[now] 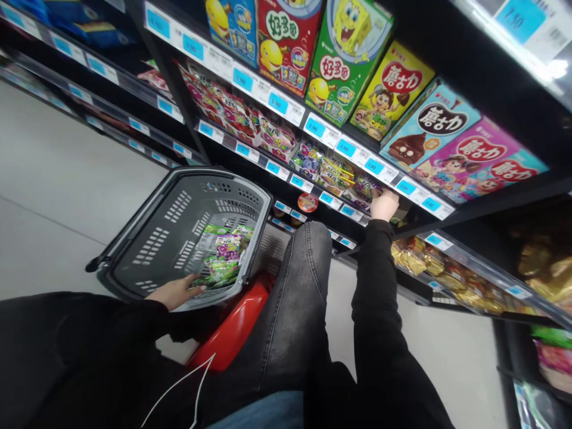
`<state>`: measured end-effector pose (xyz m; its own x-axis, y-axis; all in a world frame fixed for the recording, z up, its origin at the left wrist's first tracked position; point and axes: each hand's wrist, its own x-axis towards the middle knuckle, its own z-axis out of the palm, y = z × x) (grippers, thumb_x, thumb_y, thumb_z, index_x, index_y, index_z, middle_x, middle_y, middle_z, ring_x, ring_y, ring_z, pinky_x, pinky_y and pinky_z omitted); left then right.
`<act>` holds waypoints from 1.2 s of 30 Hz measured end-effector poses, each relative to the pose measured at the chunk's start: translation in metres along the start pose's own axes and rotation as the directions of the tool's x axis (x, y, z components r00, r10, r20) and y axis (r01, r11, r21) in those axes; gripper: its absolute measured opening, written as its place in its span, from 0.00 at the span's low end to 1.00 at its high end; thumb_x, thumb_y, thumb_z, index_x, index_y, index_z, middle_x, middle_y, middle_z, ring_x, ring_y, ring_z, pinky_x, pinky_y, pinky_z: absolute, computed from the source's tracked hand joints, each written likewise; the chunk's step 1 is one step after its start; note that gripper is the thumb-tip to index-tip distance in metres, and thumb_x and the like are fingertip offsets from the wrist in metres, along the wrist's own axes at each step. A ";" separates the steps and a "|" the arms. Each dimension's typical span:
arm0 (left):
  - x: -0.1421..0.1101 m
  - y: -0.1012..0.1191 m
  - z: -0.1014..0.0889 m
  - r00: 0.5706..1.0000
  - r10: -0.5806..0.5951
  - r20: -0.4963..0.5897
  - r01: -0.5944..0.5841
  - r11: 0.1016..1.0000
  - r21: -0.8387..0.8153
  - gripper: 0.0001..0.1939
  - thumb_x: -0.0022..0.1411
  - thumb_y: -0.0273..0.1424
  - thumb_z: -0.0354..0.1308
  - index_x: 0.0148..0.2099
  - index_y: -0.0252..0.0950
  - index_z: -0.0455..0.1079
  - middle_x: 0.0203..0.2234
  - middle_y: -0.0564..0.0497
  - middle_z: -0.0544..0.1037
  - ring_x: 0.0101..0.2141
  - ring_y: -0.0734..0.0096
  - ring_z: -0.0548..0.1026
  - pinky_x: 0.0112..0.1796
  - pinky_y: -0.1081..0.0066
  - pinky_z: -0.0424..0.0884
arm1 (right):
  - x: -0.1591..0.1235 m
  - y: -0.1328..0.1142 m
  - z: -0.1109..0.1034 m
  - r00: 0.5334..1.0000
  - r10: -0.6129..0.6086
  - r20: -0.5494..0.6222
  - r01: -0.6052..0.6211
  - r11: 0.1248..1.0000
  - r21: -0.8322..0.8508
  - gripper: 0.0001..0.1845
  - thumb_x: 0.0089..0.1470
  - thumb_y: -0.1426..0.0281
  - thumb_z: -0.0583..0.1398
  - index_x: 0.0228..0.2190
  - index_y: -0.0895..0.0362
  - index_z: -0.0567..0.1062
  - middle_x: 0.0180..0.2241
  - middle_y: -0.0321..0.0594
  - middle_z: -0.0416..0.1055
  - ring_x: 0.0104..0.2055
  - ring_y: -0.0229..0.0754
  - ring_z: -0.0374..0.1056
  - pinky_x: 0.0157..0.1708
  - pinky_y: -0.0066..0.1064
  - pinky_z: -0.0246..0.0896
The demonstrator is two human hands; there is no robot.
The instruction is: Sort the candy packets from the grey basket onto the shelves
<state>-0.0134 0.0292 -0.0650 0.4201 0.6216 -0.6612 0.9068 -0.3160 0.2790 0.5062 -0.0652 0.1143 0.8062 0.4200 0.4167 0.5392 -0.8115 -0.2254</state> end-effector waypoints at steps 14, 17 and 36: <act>-0.017 0.019 -0.028 0.996 -0.078 -0.052 0.063 0.968 -0.241 0.30 0.55 0.46 0.47 0.54 0.34 0.69 0.44 0.40 0.78 0.47 0.50 0.74 0.46 0.62 0.67 | -0.112 -0.002 -0.051 0.895 -0.160 -0.417 0.350 0.831 0.433 0.10 0.54 0.68 0.55 0.29 0.55 0.77 0.31 0.43 0.67 0.37 0.46 0.68 0.40 0.40 0.64; -0.027 0.031 -0.037 1.000 0.008 0.003 -0.004 0.733 -0.680 0.37 0.51 0.54 0.50 0.57 0.35 0.66 0.46 0.42 0.78 0.48 0.54 0.74 0.45 0.63 0.69 | -0.142 -0.043 -0.073 0.881 -0.381 -0.282 0.466 0.594 0.655 0.08 0.53 0.70 0.57 0.28 0.53 0.77 0.30 0.41 0.70 0.37 0.43 0.69 0.40 0.39 0.65; -0.048 0.028 -0.043 0.901 -0.068 -0.428 -0.433 -0.100 -0.896 0.45 0.42 0.35 0.68 0.63 0.40 0.57 0.46 0.44 0.74 0.33 0.65 0.76 0.30 0.66 0.75 | -0.259 -0.211 0.027 0.412 -0.741 0.530 -0.448 0.342 0.826 0.27 0.41 0.75 0.47 0.42 0.59 0.74 0.47 0.45 0.71 0.45 0.44 0.68 0.41 0.33 0.64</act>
<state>-0.0064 0.0210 0.0047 0.3326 0.8882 -0.3170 -0.2405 0.4049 0.8822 0.1907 0.0084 0.0299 0.0616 0.9899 -0.1280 0.0245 -0.1297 -0.9913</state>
